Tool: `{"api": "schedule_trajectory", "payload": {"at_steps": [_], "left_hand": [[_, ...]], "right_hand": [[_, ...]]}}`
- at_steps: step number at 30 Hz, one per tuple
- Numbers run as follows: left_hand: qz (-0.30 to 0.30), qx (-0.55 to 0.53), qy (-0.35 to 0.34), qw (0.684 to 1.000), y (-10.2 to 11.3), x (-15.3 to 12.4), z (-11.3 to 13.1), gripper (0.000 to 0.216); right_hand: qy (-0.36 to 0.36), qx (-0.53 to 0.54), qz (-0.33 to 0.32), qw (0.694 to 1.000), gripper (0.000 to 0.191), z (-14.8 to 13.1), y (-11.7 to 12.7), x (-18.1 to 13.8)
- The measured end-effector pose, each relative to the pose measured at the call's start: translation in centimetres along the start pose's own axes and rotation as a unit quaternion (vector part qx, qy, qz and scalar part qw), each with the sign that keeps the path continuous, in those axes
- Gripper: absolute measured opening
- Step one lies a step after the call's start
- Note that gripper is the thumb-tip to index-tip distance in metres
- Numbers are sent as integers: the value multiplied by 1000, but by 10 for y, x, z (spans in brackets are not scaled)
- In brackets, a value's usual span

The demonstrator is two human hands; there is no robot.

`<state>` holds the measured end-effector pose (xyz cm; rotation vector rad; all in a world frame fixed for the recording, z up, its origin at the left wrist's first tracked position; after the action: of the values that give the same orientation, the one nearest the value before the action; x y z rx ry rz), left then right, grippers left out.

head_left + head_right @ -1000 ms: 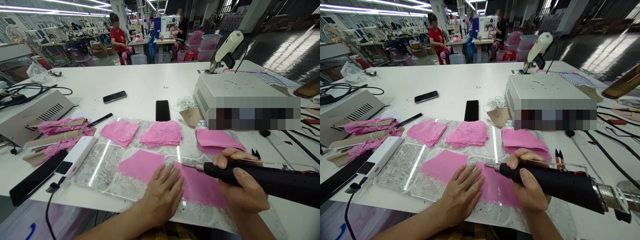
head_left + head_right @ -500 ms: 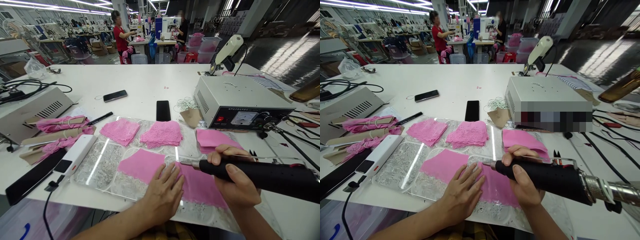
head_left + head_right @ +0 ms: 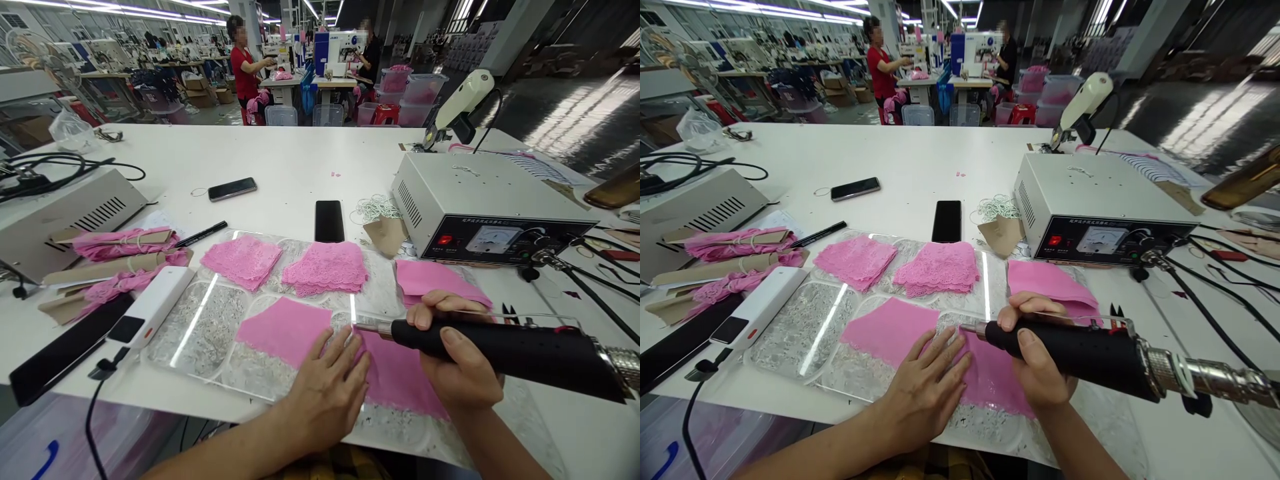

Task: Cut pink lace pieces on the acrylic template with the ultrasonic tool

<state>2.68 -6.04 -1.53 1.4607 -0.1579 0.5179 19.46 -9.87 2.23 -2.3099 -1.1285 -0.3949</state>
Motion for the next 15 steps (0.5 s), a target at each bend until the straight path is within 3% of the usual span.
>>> {"api": "schedule_trajectory", "payload": {"at_steps": [10, 15], "left_hand": [[2, -4, 0, 1000, -1, 0, 0, 31], [5, -6, -3, 1000, -2, 0, -1, 30]], "right_hand": [[9, -20, -27, 999, 10, 1, -2, 1], [14, -23, -11, 1000, 8, -1, -5, 2]]}}
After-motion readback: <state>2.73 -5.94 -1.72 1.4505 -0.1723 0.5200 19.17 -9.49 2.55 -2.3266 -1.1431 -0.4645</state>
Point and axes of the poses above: each hand's wrist, its own x-axis towards the middle knuckle, its own y-axis out of the back of the hand, z = x × y, the point moved 5 cm from there along x, towards the middle knuckle, and after that the axes turned 6 degrees about -z, right-handed, at the moved point
